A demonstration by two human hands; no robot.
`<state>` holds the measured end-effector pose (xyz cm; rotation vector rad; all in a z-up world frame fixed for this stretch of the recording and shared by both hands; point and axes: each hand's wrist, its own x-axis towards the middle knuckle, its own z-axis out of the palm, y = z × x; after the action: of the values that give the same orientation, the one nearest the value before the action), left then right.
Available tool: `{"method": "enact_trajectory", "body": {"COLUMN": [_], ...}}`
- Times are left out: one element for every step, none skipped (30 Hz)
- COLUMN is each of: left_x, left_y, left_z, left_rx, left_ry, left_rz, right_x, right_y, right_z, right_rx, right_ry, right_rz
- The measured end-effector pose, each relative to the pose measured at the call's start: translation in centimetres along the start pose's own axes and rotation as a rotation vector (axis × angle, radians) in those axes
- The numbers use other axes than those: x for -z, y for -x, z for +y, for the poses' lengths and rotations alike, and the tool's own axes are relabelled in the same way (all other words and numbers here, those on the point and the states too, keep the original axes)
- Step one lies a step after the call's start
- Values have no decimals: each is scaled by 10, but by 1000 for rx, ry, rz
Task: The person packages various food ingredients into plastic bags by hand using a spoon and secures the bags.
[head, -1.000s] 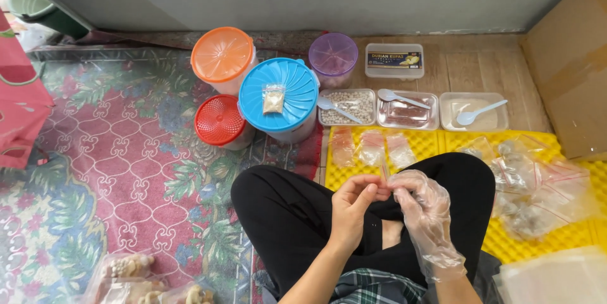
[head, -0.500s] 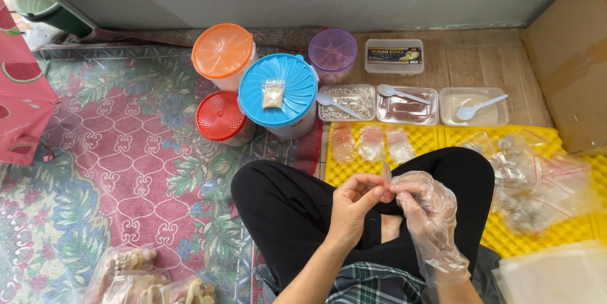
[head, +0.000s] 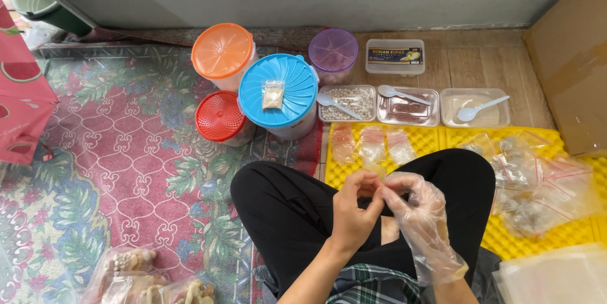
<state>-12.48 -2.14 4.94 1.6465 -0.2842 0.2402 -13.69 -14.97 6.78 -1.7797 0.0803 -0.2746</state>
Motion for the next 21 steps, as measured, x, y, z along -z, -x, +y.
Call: {"method": "enact_trajectory", "body": {"left_x": [0, 0, -1, -1, -1, -1, 2, 5, 8, 10, 13, 15, 12, 10, 6, 5, 4, 3, 2, 1, 1], "left_y": [0, 0, 1, 0, 0, 0, -2, -3, -5, -5, -5, -6, -4, -1, 1, 3, 4, 6, 6, 7, 9], "left_z": [-2, -4, -6, -7, -8, -9, -11, -13, -15, -16, -17, -18, -22, -25, -29, -28, -28, -27, -28, -29, -30], "left_rx": [-1, -24, -45, -45, -64, -83, -82, -90, -98, -96, -74, -52, -53, -78, -102, -102, -145, -189, -188, -147, -103], "left_ry": [-1, -55, -109, -109, -146, -184, -184, -220, -257, -258, -233, -207, -206, -204, -201, -200, -205, -210, -211, -212, -213], "left_rz": [0, 15, 29, 28, 55, 82, 81, 122, 165, 166, 139, 111, 110, 100, 90, 88, 49, 9, 11, 34, 54], "right_x": [0, 0, 1, -1, -2, -3, -1, 1, 4, 4, 4, 4, 2, 0, -1, -3, -5, -7, -6, -5, -3], "right_y": [-1, -2, -2, -2, -3, -4, -5, -6, -7, -6, -6, -6, -7, -7, -8, -9, -9, -9, -10, -10, -9], "right_z": [-1, -2, -2, -5, -7, -10, -10, -10, -11, -12, -14, -15, -14, -13, -12, -18, -23, -29, -22, -15, -8], "right_rx": [1, -23, -49, -49, 12, 73, 71, 72, 74, 73, -39, -152, -152, -178, -204, -205, -201, -197, -197, -56, 82], "right_ry": [-1, 26, 54, 54, 118, 181, 181, 209, 236, 236, 113, -10, -10, 18, 47, 47, 53, 60, 60, 155, 249], "right_rz": [0, 6, 13, 14, 25, 35, 35, 36, 34, 32, 22, 11, 13, -55, -123, -121, -122, -124, -126, -130, -131]}}
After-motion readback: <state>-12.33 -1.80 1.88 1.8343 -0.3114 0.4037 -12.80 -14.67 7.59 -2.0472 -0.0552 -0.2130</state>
